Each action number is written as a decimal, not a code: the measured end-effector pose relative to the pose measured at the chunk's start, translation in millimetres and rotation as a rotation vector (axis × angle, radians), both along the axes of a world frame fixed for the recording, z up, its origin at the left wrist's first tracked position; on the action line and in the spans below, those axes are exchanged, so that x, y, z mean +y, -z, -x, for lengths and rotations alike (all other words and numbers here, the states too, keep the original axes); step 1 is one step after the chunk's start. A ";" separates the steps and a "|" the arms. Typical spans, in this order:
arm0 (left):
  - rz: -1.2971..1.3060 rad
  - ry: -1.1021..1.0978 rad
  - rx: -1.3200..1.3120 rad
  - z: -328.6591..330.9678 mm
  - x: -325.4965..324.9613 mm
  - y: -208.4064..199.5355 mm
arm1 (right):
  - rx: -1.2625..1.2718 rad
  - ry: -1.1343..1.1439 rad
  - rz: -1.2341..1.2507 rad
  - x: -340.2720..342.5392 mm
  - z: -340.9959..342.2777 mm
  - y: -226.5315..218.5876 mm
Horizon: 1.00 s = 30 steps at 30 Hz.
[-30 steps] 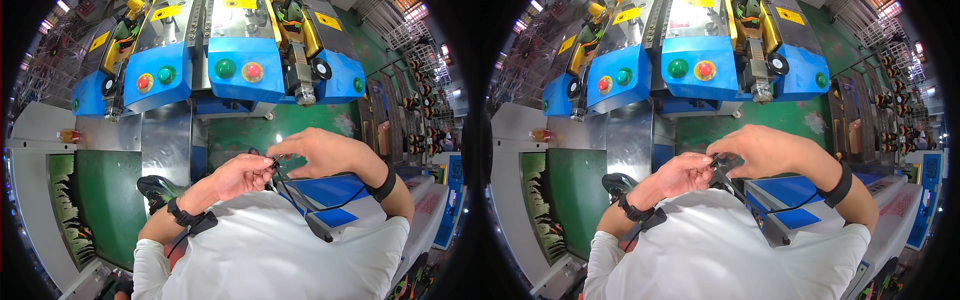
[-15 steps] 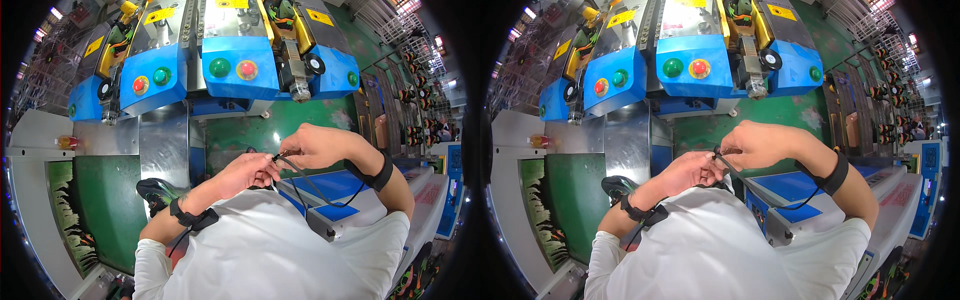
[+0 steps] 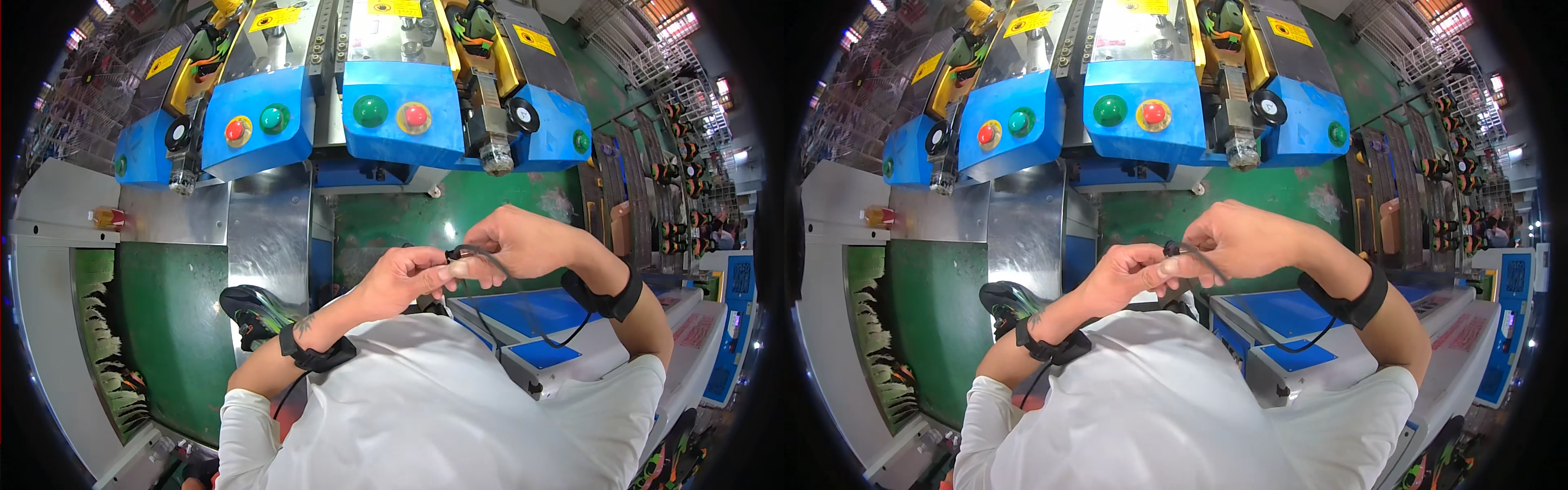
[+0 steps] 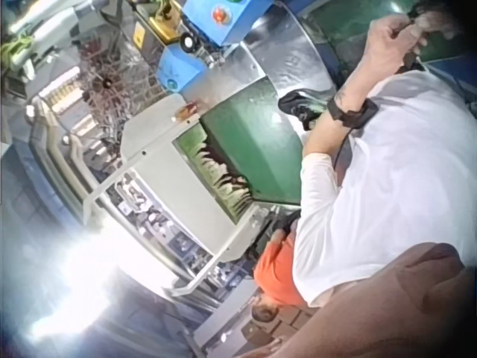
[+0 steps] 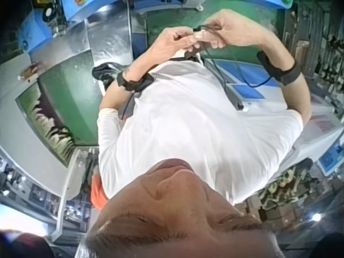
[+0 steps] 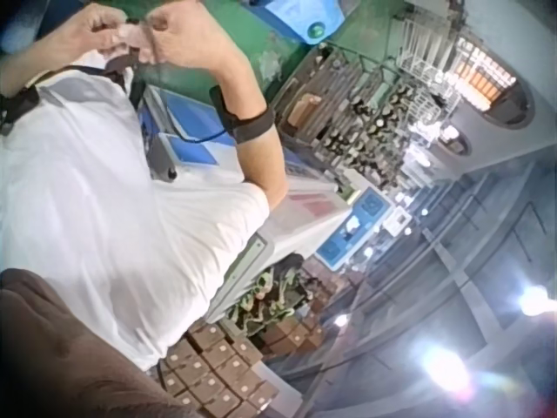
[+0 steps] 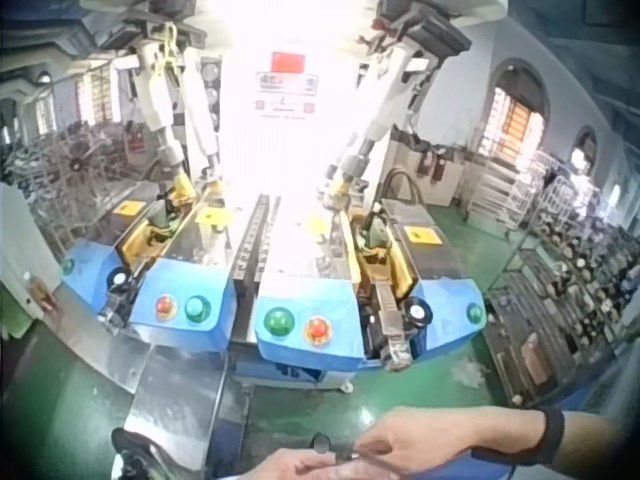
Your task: Placing shoes into an industrial press machine for sole bonding.
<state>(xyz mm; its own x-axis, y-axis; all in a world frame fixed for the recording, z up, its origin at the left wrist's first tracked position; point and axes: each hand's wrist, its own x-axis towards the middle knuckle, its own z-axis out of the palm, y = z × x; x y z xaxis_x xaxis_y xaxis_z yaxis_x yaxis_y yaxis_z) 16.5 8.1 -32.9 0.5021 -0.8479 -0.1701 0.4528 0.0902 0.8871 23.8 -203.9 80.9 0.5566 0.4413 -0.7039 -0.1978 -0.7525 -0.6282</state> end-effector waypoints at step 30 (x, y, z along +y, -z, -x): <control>0.036 0.485 -0.609 23.4 0.6 13.5 | -0.009 0.313 -0.129 -32.5 62.5 31.0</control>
<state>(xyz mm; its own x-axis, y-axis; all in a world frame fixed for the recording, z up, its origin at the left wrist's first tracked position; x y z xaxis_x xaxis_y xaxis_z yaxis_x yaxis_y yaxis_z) -6.9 8.7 -46.5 0.0694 -0.9964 0.0484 -0.1170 0.0401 0.9923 -38.7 -236.4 49.9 0.6856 0.3330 -0.6474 -0.4006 -0.5699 -0.7174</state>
